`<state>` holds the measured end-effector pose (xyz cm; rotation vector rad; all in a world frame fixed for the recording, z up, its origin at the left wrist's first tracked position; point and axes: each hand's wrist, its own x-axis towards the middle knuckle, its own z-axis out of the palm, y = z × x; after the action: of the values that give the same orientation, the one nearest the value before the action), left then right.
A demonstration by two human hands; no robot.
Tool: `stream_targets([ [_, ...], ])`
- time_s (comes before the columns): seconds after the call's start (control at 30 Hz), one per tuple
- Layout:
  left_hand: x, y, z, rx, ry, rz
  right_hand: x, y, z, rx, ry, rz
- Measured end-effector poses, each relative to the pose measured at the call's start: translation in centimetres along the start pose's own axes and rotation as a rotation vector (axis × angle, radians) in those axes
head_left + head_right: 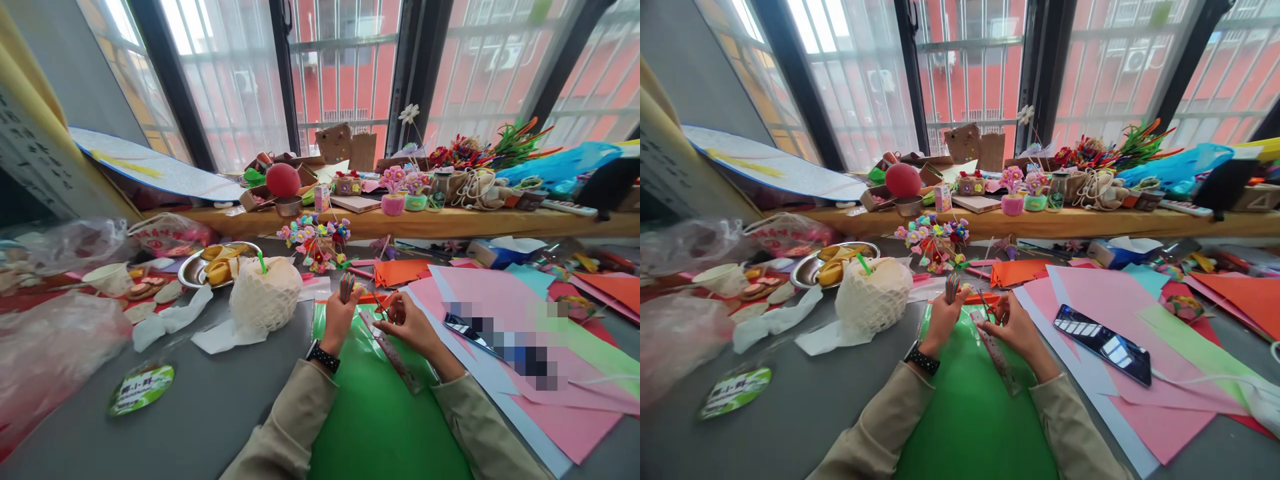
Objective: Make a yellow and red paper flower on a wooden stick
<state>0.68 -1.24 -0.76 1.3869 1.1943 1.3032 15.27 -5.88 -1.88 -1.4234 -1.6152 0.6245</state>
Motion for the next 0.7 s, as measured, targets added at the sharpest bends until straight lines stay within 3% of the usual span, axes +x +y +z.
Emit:
stream_targets([
  [0.23, -0.26, 0.05, 0.13, 0.119, -0.079, 0.111, 0.07, -0.35, 0.38, 0.047, 0.029, 0.025],
  [0.7, -0.71, 0.86, 0.24, 0.134, -0.099, 0.148, 0.04, -0.15, 0.61, 0.133, -0.023, 0.015],
])
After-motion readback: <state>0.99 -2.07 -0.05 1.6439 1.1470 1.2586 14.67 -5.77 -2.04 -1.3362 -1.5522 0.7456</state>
